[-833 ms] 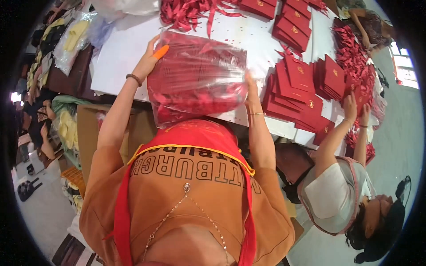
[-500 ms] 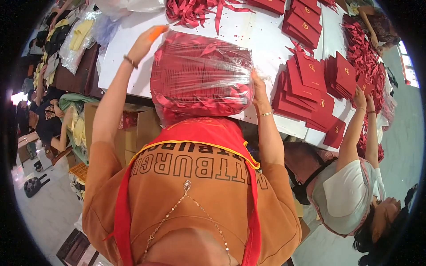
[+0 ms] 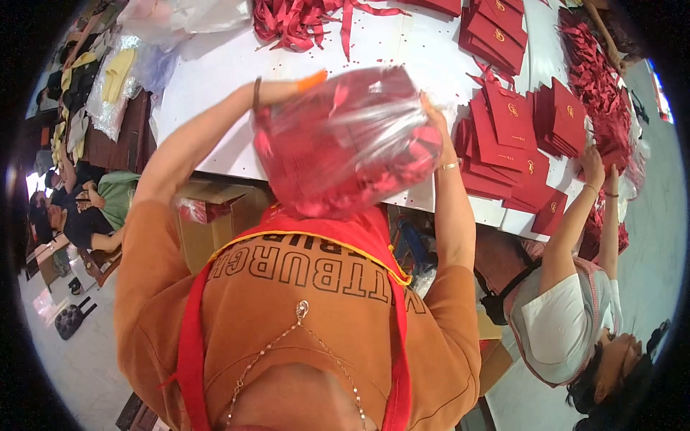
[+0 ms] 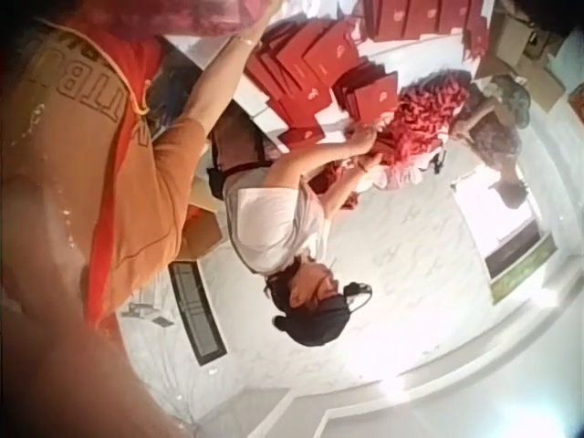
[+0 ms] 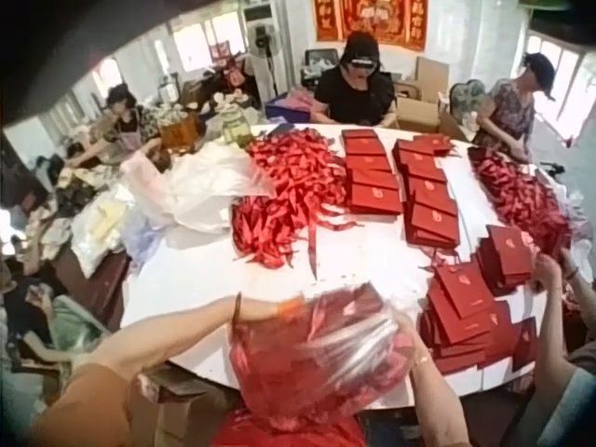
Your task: Packaging red gift bags into plastic sleeves and then into a cardboard box.
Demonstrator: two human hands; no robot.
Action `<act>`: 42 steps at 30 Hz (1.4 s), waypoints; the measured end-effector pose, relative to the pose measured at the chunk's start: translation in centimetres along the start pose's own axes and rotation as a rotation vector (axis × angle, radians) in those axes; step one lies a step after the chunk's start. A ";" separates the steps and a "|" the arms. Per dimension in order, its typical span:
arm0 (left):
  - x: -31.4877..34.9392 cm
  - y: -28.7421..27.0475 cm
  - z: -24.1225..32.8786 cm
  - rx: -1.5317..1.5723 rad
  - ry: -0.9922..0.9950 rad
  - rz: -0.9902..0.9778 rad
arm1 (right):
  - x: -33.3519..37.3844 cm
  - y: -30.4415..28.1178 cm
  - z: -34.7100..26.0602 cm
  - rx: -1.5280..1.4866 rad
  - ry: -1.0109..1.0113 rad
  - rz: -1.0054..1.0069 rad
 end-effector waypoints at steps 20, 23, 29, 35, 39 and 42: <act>-8.8 3.1 4.5 -0.041 0.214 -0.323 | 1.4 -0.1 2.0 0.020 -0.091 0.353; -7.0 1.8 6.8 0.309 0.048 -0.289 | 1.2 0.6 1.4 0.018 -0.149 0.322; -6.8 4.5 10.2 -0.175 0.284 -0.270 | 2.3 -0.4 3.5 0.207 -0.233 0.427; -4.8 5.5 9.1 -0.167 0.069 -0.298 | 4.7 2.0 4.2 -0.019 -0.107 0.432; -5.0 6.3 9.1 -0.376 0.153 -0.282 | 5.7 2.9 4.9 -0.020 -0.219 0.304; -5.1 6.9 9.0 -0.533 0.138 -0.282 | 5.2 1.9 6.2 -0.100 -0.309 0.023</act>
Point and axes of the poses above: each hand's wrist, its own x-axis away from the middle knuckle, its own y-axis out of the palm, z = x × y, the point moved 9 cm from there along -x, towards the middle knuckle, and after that the axes turned 9 degrees about -y, right-handed, at the moved point
